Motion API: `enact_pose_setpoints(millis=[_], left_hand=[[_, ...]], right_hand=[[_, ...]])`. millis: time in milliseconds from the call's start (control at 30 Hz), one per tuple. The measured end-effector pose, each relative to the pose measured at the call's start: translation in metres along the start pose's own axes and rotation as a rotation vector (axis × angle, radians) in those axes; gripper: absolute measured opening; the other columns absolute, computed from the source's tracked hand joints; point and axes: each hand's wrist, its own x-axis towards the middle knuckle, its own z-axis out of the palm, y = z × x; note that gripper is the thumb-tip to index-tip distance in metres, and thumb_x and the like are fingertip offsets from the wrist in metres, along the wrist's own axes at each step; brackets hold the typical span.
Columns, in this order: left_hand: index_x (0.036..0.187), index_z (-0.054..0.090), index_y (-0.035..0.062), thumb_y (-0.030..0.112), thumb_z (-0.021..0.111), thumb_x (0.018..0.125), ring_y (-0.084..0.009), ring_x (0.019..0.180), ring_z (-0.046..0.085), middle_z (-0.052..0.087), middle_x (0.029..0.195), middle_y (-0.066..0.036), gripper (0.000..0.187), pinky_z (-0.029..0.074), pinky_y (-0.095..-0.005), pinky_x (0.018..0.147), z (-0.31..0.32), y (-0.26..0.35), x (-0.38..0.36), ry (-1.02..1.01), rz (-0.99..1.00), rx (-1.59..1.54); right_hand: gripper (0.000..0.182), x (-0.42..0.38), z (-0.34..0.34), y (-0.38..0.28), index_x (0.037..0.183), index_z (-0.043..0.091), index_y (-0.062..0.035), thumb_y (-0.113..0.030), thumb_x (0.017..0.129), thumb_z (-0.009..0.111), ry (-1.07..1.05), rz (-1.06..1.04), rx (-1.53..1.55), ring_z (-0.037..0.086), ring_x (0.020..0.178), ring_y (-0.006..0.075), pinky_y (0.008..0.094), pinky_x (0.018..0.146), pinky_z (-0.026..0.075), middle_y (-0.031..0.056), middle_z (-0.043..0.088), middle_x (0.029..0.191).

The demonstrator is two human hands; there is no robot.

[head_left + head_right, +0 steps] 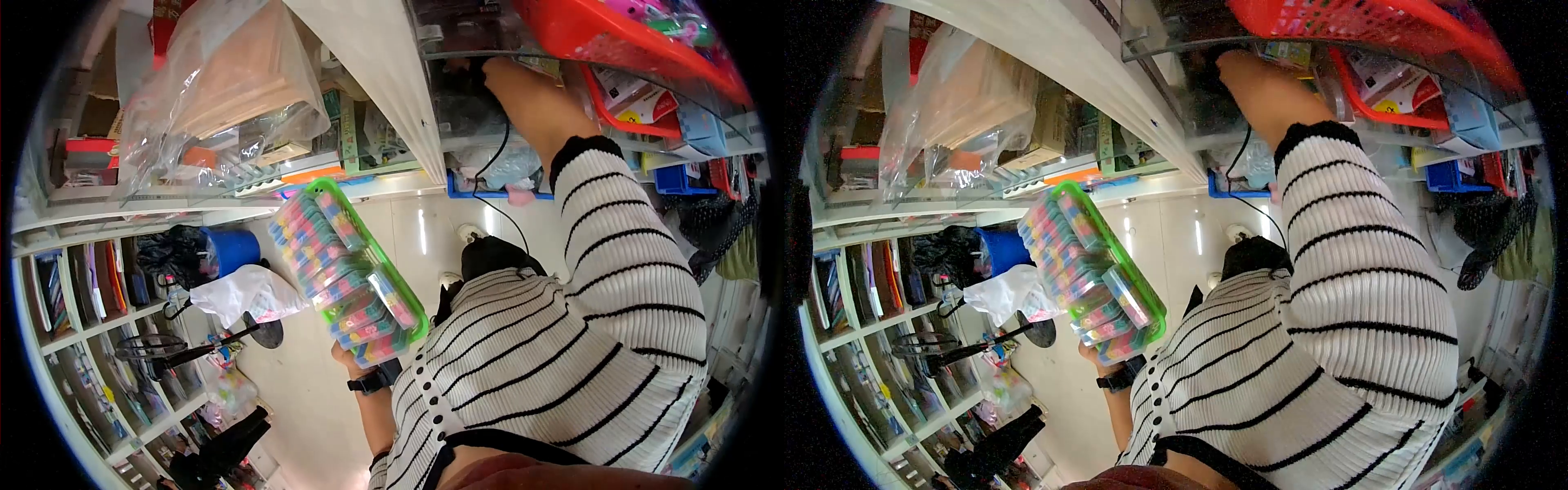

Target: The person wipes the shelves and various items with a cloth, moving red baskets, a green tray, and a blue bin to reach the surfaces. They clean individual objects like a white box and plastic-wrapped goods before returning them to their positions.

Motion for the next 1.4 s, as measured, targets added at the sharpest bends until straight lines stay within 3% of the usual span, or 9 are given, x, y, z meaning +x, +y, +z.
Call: enact_pose_setpoints(millis=[100, 200, 300, 533, 700, 867, 1100, 1267, 1400], left_hand=[[0.133, 0.044, 0.0013, 0.037, 0.04, 0.087, -0.0353, 0.114, 0.055, 0.053, 0.128, -0.019, 0.059, 0.046, -0.0518, 0.096, -0.02, -0.001, -0.001, -0.013, 0.03, 0.125], [0.132, 0.044, 0.0004, 0.035, 0.042, 0.085, -0.0355, 0.115, 0.055, 0.053, 0.128, -0.019, 0.059, 0.046, -0.0525, 0.097, -0.041, -0.001, -0.002, -0.047, 0.053, 0.186], [0.13, 0.045, -0.0011, 0.032, 0.043, 0.083, -0.0349, 0.113, 0.056, 0.053, 0.128, -0.02, 0.058, 0.048, -0.0513, 0.095, -0.034, 0.005, -0.005, -0.12, 0.009, 0.031], [0.124, 0.05, -0.0072, 0.022, 0.048, 0.082, -0.0327, 0.102, 0.061, 0.06, 0.117, -0.02, 0.051, 0.053, -0.0429, 0.088, -0.035, 0.008, -0.019, -0.002, 0.083, 0.24], [0.122, 0.05, -0.0083, 0.02, 0.05, 0.079, -0.0337, 0.102, 0.061, 0.06, 0.115, -0.02, 0.052, 0.052, -0.0436, 0.089, -0.055, 0.009, -0.02, -0.122, -0.004, 0.035], [0.126, 0.045, -0.0042, 0.02, 0.051, 0.068, -0.0383, 0.106, 0.059, 0.056, 0.121, -0.022, 0.063, 0.052, -0.0519, 0.09, -0.067, 0.006, -0.016, -0.086, -0.07, -0.018], [0.129, 0.044, -0.0044, 0.02, 0.051, 0.07, -0.0393, 0.106, 0.058, 0.055, 0.122, -0.022, 0.064, 0.051, -0.0549, 0.09, -0.07, 0.003, -0.01, -0.117, -0.059, 0.029], [0.132, 0.041, -0.0031, 0.02, 0.052, 0.069, -0.041, 0.109, 0.056, 0.055, 0.122, -0.021, 0.067, 0.049, -0.058, 0.091, -0.058, -0.001, -0.006, -0.119, -0.051, -0.069], [0.132, 0.041, -0.0028, 0.019, 0.055, 0.067, -0.0389, 0.111, 0.056, 0.055, 0.124, -0.02, 0.07, 0.048, -0.0532, 0.095, -0.035, -0.001, -0.007, -0.074, 0.026, 0.037]], right_hand=[[0.039, -0.01, 0.008, -0.023, 0.108, 0.063, 0.0016, -0.03, 0.086, 0.057, 0.085, -0.149, -0.029, 0.051, 0.11, 0.046, 0.0618, 0.089, 0.039, 0.0226, 0.055, 0.118], [0.048, -0.088, -0.071, -0.104, 0.134, 0.05, -0.0082, -0.023, 0.088, 0.054, -0.435, 0.328, -0.273, 0.038, 0.124, 0.0485, 0.065, 0.098, 0.03, 0.0254, 0.034, 0.144], [0.052, -0.14, -0.057, -0.117, 0.131, 0.049, -0.0104, -0.019, 0.08, 0.056, 0.179, 0.111, -0.166, 0.046, 0.112, 0.0458, 0.0556, 0.086, 0.044, 0.0148, 0.046, 0.132], [0.053, -0.238, -0.098, -0.152, 0.126, 0.056, -0.0172, -0.016, 0.074, 0.061, 0.114, 0.174, 0.195, 0.046, 0.111, 0.0424, 0.0536, 0.086, 0.045, 0.0109, 0.049, 0.128], [0.036, -0.288, -0.086, -0.161, 0.102, 0.07, -0.0182, -0.009, 0.067, 0.064, 0.213, -0.012, 0.31, 0.053, 0.097, 0.0409, 0.047, 0.089, 0.044, 0.0105, 0.058, 0.105], [0.046, -0.323, -0.104, -0.167, 0.108, 0.067, -0.0158, -0.003, 0.064, 0.067, 0.174, -0.091, 0.461, 0.052, 0.099, 0.0403, 0.0441, 0.093, 0.042, 0.0103, 0.058, 0.113], [0.047, -0.344, -0.13, -0.178, 0.112, 0.066, -0.0164, -0.007, 0.066, 0.064, 0.608, -0.098, 0.513, 0.052, 0.108, 0.035, 0.0421, 0.093, 0.043, 0.0113, 0.057, 0.121], [0.04, -0.356, -0.099, -0.175, 0.106, 0.069, -0.0156, -0.019, 0.067, 0.065, 0.0, 0.124, 0.799, 0.057, 0.1, 0.0387, 0.0414, 0.087, 0.048, 0.0138, 0.064, 0.108], [0.066, -0.325, -0.064, -0.149, 0.124, 0.059, -0.0059, -0.045, 0.072, 0.07, -0.089, 0.223, 1.322, 0.057, 0.113, 0.0285, 0.0364, 0.094, 0.044, 0.0149, 0.062, 0.12]])
